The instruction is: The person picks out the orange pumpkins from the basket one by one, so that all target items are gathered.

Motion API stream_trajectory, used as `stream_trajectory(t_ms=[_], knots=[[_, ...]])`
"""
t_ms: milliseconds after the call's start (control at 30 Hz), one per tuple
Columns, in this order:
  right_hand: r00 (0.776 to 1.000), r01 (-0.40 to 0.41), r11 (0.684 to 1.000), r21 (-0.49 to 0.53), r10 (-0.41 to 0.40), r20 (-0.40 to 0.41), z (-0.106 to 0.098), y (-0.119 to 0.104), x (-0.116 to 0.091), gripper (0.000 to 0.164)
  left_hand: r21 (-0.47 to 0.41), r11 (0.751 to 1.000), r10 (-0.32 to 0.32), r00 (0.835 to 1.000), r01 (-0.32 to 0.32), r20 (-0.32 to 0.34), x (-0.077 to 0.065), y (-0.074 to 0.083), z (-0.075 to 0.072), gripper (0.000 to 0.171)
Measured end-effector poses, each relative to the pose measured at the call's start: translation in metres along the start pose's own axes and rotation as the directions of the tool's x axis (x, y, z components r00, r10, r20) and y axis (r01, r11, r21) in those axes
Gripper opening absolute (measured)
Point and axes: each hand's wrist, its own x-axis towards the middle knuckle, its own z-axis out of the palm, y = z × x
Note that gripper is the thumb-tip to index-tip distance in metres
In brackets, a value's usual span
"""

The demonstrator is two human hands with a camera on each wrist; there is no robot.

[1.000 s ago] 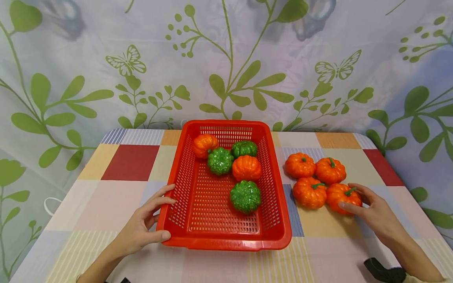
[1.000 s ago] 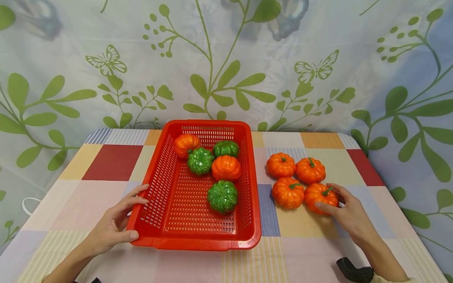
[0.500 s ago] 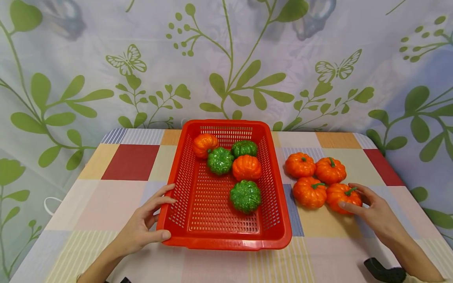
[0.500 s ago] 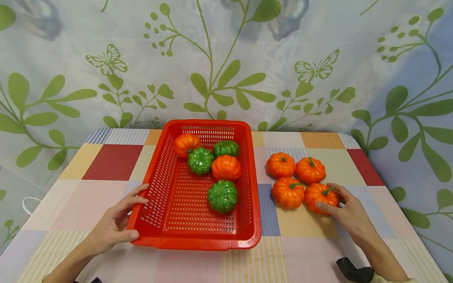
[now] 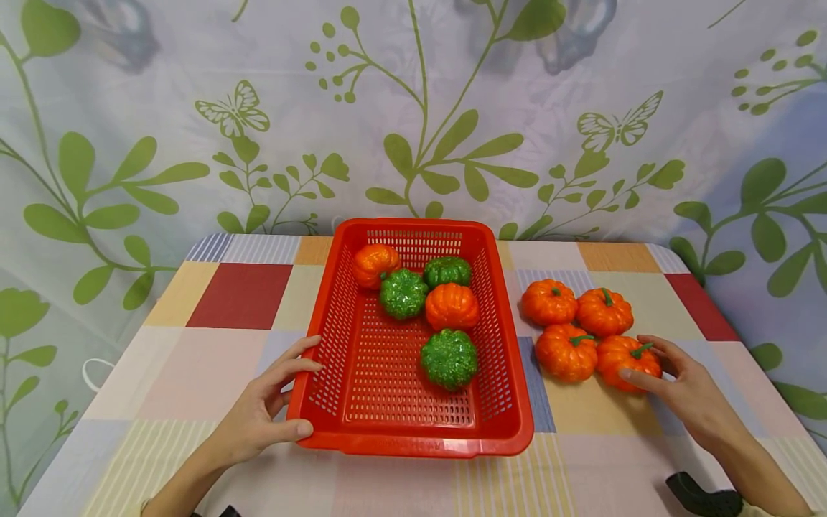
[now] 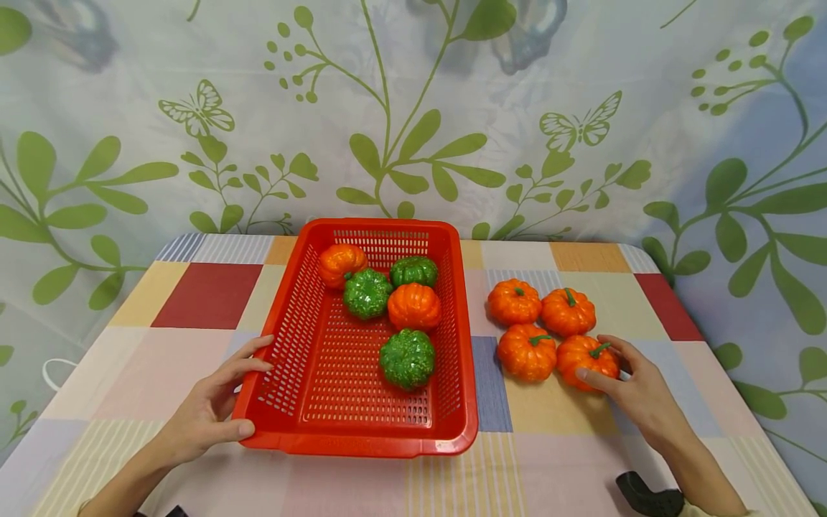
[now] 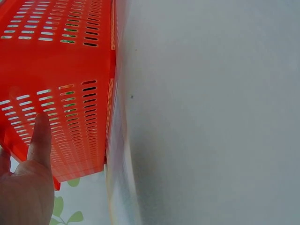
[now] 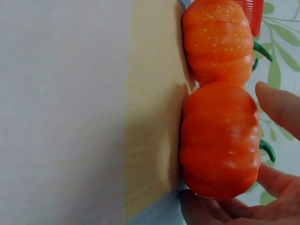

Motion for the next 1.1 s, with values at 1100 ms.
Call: stream_trajectory(t_ms=[1100], knots=[[0.92,0.392,0.88,0.27,-0.373,-0.118,-0.001,-0.081,-0.026,0.06,0.018,1.0,0.013,1.0,-0.013,0.0,0.0,-0.002,-0.001,0.058]])
